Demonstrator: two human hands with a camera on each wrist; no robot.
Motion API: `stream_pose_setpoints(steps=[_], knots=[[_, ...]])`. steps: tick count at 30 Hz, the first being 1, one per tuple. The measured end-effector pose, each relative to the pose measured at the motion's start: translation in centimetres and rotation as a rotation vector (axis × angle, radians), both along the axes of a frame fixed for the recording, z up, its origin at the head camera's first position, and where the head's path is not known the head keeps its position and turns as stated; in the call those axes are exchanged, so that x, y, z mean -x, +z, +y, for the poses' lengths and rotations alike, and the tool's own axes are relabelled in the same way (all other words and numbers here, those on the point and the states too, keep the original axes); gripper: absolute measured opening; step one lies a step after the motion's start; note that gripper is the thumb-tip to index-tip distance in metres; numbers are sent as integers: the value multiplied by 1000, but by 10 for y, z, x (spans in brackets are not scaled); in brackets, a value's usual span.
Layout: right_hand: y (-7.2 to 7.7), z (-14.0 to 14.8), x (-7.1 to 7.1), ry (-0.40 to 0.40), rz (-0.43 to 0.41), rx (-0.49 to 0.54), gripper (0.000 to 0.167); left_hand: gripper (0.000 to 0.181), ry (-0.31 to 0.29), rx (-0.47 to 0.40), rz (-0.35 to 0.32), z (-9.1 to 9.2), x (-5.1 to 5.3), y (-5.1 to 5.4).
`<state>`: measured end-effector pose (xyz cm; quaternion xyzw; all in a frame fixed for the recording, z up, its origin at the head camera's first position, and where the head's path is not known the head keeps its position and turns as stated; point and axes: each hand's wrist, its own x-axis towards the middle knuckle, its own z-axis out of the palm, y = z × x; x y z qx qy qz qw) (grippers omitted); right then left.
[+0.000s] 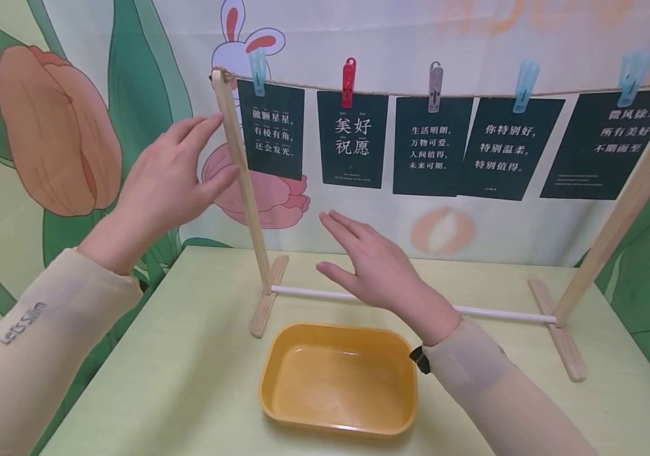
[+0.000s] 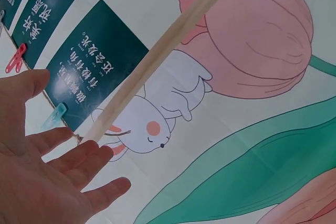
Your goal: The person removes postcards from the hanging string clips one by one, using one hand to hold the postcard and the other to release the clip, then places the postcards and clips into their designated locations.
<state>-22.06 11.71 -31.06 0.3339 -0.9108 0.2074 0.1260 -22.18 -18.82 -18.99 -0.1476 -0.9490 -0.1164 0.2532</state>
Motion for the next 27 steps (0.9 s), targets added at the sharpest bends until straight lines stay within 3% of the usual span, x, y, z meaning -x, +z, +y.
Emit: stream_pose_setpoints(steps=[10, 19, 27], knots=[[7, -16, 8, -11, -56, 51, 82, 72, -33, 37, 18, 11, 3, 16], [10, -28, 20, 32, -97, 121, 81, 74, -20, 97, 26, 20, 8, 32], [14, -37, 27, 69, -181, 212, 80, 72, -33, 133, 64, 27, 12, 45]])
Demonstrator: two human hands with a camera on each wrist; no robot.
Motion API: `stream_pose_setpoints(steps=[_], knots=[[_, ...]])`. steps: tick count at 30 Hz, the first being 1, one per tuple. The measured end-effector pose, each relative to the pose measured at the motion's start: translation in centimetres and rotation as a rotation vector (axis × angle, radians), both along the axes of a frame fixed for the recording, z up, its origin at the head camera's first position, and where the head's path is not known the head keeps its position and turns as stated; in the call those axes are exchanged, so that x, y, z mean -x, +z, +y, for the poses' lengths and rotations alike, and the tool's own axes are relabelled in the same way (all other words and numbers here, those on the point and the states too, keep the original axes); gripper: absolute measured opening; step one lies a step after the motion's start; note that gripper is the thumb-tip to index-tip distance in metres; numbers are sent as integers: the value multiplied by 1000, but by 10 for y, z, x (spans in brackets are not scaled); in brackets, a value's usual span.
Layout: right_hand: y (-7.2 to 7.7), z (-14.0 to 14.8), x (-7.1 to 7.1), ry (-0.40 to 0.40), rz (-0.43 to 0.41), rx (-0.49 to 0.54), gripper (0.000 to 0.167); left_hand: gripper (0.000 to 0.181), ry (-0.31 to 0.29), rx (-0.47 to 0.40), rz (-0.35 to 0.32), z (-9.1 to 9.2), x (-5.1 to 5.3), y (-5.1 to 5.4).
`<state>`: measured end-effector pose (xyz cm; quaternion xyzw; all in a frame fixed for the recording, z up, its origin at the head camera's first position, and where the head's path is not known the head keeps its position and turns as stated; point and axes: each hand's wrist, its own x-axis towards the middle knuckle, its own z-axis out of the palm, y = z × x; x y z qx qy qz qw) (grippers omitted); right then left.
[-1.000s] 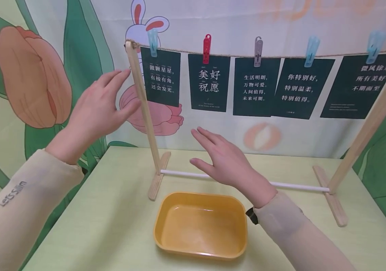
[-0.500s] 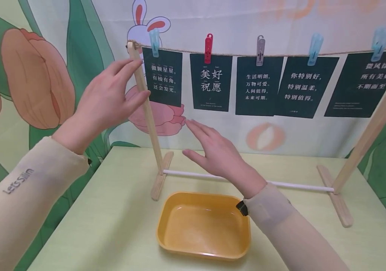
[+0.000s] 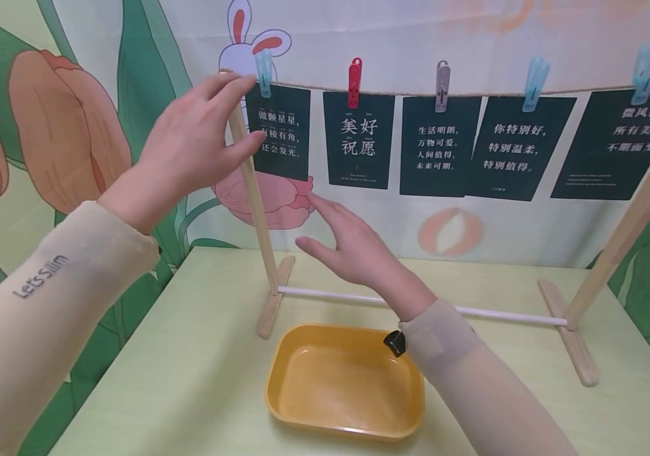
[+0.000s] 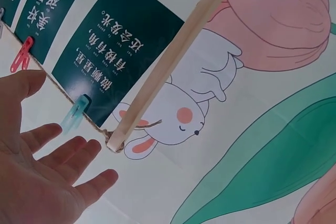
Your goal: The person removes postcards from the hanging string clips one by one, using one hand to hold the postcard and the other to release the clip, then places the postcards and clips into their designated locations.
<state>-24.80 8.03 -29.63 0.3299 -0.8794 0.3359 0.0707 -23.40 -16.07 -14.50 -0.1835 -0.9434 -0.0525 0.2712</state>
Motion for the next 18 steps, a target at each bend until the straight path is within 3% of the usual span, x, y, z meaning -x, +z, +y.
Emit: stream_pose_setpoints(steps=[6, 18], knots=[[1, -4, 4, 24, -99, 111, 79, 72, 7, 5, -11, 6, 3, 10], [4, -9, 10, 7, -198, 237, 78, 72, 7, 13, -1, 15, 15, 24]])
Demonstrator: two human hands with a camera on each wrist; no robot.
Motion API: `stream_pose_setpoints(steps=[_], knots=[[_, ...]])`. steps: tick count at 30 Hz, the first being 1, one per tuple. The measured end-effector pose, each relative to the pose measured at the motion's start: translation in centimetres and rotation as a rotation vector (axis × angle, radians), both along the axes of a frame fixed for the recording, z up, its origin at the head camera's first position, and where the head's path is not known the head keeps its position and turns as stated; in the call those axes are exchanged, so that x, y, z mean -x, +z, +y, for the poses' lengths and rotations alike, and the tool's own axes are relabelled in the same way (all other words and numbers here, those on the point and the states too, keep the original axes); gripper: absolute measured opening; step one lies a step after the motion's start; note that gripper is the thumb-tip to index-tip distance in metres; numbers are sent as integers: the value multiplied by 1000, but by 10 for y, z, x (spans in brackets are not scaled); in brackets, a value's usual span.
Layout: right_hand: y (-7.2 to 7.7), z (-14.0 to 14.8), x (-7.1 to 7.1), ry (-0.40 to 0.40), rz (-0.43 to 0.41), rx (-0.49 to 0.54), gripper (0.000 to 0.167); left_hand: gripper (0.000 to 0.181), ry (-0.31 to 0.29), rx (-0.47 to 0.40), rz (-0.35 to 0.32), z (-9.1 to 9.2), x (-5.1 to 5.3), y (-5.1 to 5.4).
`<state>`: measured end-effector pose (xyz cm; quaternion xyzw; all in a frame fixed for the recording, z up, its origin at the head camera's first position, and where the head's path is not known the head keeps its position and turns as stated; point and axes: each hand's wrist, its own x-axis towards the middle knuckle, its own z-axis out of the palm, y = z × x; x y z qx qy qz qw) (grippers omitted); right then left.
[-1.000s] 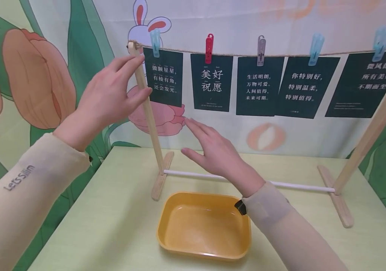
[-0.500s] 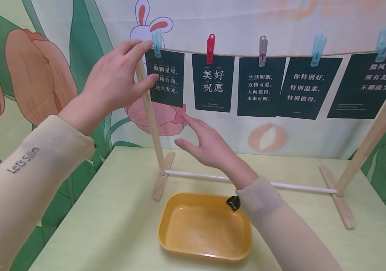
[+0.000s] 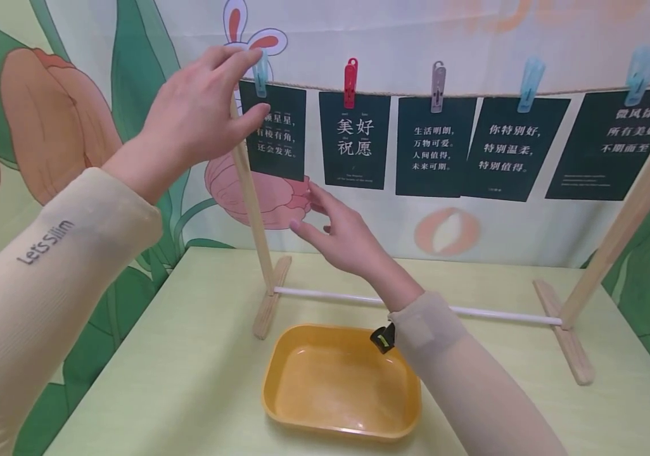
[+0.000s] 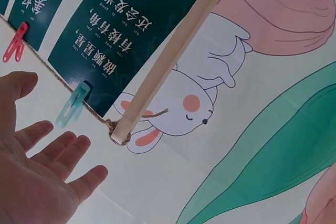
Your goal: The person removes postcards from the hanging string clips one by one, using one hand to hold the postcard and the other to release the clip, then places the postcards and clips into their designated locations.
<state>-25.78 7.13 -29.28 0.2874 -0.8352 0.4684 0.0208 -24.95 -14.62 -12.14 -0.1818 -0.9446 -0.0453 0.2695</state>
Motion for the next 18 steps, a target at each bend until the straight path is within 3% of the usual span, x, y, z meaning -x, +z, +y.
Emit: stream_pose_setpoints(steps=[9, 18], knots=[[-4, 1, 9, -43, -96, 17, 78, 72, -1, 12, -36, 8, 10, 8], [-2, -4, 19, 17, -329, 254, 73, 72, 27, 40, -96, 16, 19, 19]])
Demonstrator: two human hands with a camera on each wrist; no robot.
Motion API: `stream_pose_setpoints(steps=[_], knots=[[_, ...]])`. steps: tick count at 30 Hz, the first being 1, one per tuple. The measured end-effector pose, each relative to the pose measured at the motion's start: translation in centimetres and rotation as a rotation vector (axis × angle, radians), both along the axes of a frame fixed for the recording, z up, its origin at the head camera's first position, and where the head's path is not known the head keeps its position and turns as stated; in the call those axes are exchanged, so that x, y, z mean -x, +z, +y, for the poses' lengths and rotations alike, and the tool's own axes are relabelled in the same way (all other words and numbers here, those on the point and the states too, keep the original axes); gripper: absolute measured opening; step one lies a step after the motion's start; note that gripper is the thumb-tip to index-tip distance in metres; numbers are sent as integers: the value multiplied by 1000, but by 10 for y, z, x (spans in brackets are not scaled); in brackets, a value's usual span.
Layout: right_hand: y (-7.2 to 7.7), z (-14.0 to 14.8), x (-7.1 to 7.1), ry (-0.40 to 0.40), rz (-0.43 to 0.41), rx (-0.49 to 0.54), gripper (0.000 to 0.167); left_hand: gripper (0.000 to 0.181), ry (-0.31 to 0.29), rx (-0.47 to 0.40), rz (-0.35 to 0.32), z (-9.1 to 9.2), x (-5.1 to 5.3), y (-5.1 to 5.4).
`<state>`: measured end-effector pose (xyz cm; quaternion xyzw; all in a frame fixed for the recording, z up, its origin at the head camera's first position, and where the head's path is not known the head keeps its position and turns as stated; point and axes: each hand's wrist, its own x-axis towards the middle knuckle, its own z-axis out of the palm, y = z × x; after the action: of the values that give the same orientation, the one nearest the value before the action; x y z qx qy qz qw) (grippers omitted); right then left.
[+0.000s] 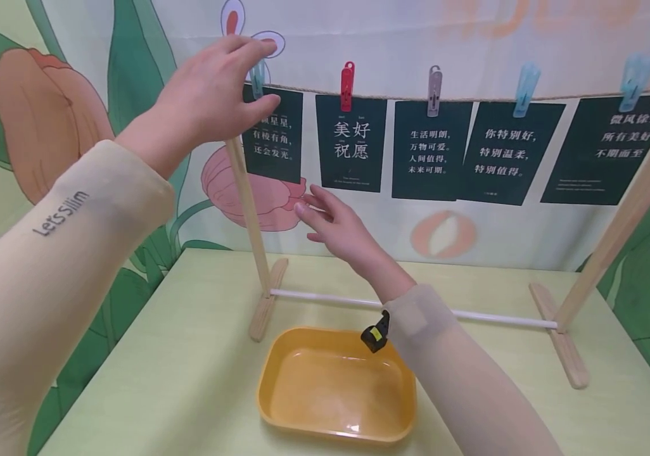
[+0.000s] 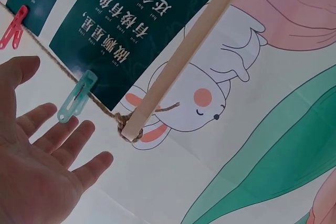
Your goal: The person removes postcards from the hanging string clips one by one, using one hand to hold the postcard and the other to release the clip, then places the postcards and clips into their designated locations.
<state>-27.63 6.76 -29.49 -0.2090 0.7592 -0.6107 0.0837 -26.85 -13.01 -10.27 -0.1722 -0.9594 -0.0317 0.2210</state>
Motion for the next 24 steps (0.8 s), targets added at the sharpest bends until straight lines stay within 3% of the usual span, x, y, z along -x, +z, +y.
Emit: stream_pose_setpoints(steps=[9, 24], knots=[[-4, -9, 11, -17, -103, 147, 71, 72, 21, -19, -84, 1, 6, 6], [-10, -34, 22, -36, -155, 357, 57, 64, -5, -173, -140, -8, 17, 10]])
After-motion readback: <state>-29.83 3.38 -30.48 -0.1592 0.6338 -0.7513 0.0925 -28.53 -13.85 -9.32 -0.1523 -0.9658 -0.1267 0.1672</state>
